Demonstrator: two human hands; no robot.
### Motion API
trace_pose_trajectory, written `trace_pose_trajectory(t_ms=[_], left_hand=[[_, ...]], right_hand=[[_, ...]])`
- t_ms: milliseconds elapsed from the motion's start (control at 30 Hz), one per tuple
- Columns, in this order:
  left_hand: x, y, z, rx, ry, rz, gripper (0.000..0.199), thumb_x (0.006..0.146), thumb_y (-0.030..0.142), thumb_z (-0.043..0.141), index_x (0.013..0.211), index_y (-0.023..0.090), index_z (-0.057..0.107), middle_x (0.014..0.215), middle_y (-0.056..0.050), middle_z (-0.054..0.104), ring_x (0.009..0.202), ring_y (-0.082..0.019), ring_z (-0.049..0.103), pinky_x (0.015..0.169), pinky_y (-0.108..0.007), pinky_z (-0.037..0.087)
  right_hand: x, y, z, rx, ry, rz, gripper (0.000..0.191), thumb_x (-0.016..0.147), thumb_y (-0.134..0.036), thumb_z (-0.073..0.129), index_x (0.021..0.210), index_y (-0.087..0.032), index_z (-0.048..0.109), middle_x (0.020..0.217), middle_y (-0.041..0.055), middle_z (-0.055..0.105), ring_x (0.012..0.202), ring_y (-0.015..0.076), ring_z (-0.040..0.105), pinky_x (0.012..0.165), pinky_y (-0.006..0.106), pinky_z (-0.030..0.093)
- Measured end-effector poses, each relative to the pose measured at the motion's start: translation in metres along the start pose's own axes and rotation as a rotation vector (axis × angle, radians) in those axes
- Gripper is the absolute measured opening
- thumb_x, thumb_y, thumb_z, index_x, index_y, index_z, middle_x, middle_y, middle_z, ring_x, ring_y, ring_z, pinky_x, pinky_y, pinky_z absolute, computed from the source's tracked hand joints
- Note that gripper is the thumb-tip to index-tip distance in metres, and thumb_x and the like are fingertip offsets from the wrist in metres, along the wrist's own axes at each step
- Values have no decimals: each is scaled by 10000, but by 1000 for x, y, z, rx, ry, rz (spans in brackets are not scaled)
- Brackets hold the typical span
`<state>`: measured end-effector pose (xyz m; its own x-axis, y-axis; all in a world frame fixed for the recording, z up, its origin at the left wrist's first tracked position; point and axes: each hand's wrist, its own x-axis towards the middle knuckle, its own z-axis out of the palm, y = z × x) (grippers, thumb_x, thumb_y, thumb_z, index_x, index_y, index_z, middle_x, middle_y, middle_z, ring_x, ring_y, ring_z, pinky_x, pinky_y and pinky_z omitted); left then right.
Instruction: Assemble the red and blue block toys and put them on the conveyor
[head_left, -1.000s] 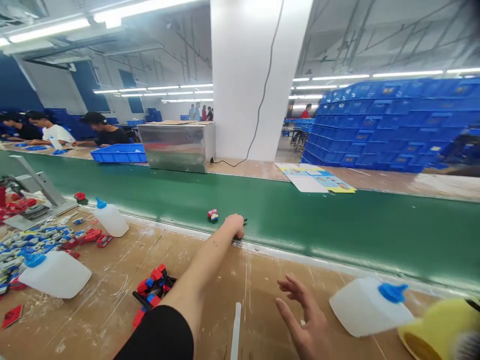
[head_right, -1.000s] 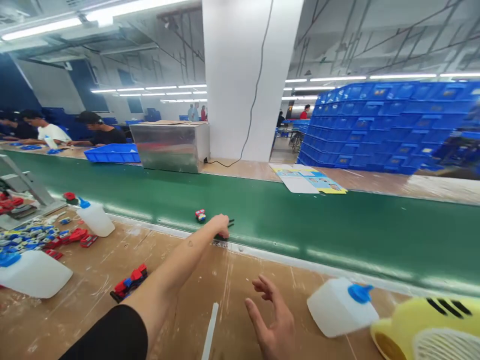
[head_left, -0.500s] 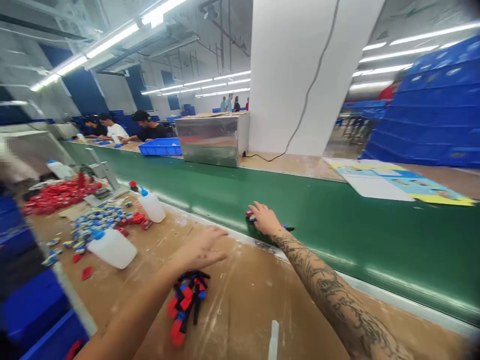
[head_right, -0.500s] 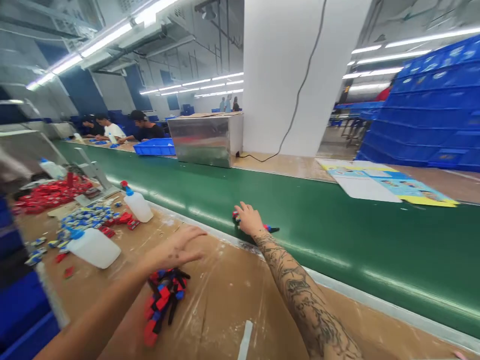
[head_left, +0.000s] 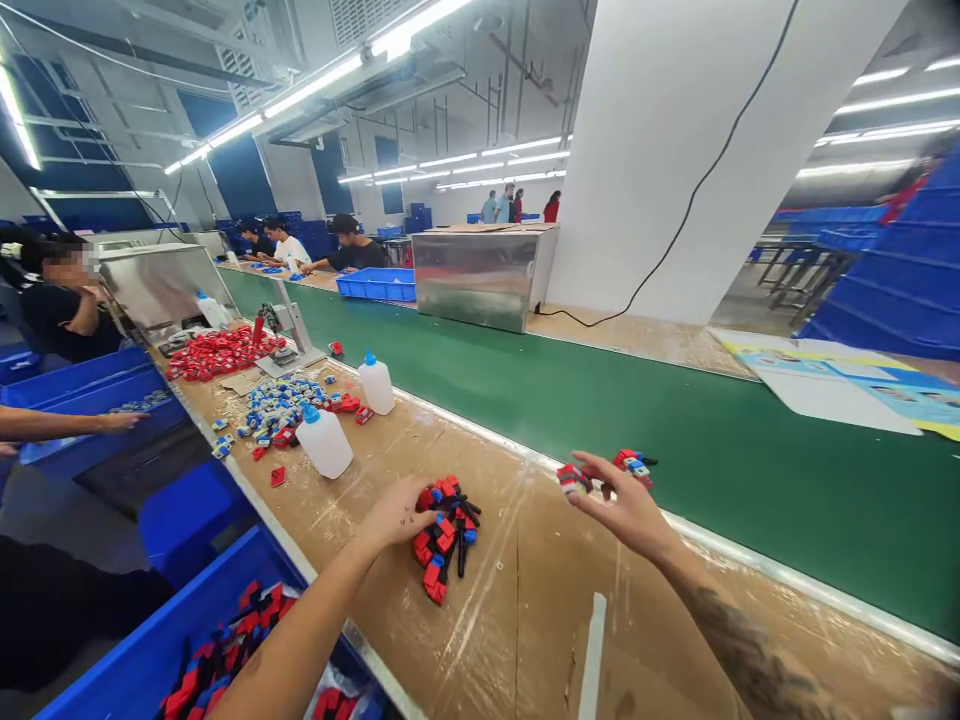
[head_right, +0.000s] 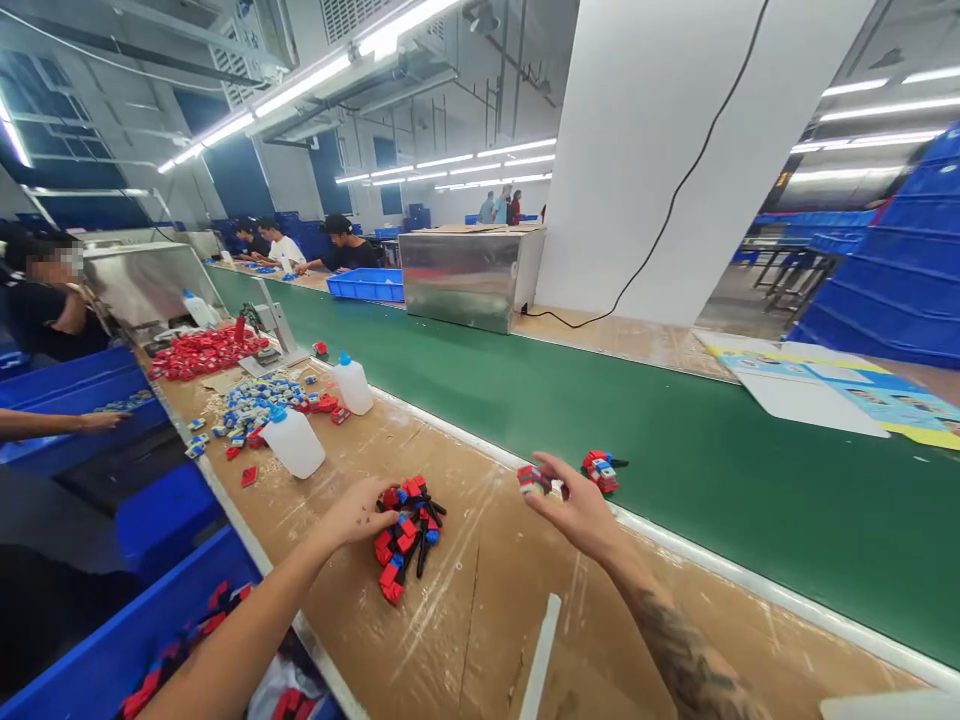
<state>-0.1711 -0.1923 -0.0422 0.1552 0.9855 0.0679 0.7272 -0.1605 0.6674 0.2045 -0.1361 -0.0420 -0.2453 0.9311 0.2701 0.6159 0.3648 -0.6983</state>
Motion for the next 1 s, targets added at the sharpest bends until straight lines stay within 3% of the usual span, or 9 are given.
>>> trace_pose_trajectory(t_ms=[133, 233, 333, 433, 500, 567, 667, 833, 1000], left_hand=[[17, -2, 4, -63, 42, -33, 95, 639, 264, 700, 700, 191, 698, 665, -26, 680, 680, -221, 623, 692, -306, 452], [14, -7, 0, -151, 142, -57, 250, 708, 429, 658, 760, 185, 646, 694, -30, 681, 678, -214, 620, 651, -296, 453], [4, -6, -2, -269, 250, -121, 373, 760, 551, 581, 847, 189, 560, 656, -11, 657, 555, -174, 569, 538, -263, 424], [-19, 13, 8, -657, 353, -256, 406, 675, 505, 703, 885, 196, 544, 579, 44, 592, 454, -112, 456, 420, -191, 298], [-42, 36, 24, -1031, 251, -335, 438, 638, 449, 747, 953, 187, 594, 657, 21, 629, 470, -93, 447, 415, -179, 308], [-67, 62, 43, -1297, 50, -359, 450, 669, 434, 728, 1031, 180, 645, 837, -45, 689, 542, -105, 511, 461, -205, 406], [-100, 91, 73, -1370, -106, -322, 405, 711, 369, 751, 1074, 196, 703, 1030, -98, 699, 724, -168, 628, 591, -256, 515], [-115, 113, 100, -964, -220, -26, 385, 749, 342, 792, 1117, 247, 729, 1073, -103, 725, 881, -260, 699, 776, -355, 570], [-98, 132, 112, -252, -457, 691, 343, 829, 144, 663, 1135, 288, 721, 1249, -127, 657, 1133, -271, 635, 964, -379, 527]], right_hand=[[-86, -16, -8, 557, 42, 105, 525, 804, -495, 752, 1252, -242, 648, 1135, 115, 717, 961, 307, 677, 838, 450, 539], [-135, -31, -13, 887, 100, 120, 549, 771, -562, 774, 1228, -276, 675, 1075, 113, 726, 939, 314, 686, 840, 479, 538], [-163, -45, -17, 1016, 122, 91, 651, 658, -612, 840, 1198, -275, 700, 999, 97, 728, 873, 296, 685, 796, 447, 534], [-172, -53, -22, 1069, 169, 70, 722, 527, -588, 919, 1149, -281, 720, 985, 71, 723, 868, 274, 676, 793, 399, 521], [-173, -52, -24, 1112, 188, 91, 701, 534, -581, 919, 1129, -267, 722, 985, 71, 721, 861, 263, 677, 780, 377, 520], [-175, -48, -24, 1152, 229, 154, 610, 615, -589, 874, 1089, -236, 726, 965, 80, 721, 830, 250, 683, 742, 355, 526], [-185, -35, -22, 1252, 356, 290, 512, 732, -617, 778, 1058, -230, 703, 884, 61, 713, 743, 226, 686, 677, 339, 539], [-209, -11, -17, 1367, 415, 399, 564, 710, -624, 792, 1108, -254, 639, 820, 25, 717, 611, 190, 671, 472, 244, 466], [-217, 8, -12, 1334, 464, 387, 605, 607, -533, 890, 1057, -197, 666, 884, 55, 739, 600, 163, 658, 461, 217, 448]])
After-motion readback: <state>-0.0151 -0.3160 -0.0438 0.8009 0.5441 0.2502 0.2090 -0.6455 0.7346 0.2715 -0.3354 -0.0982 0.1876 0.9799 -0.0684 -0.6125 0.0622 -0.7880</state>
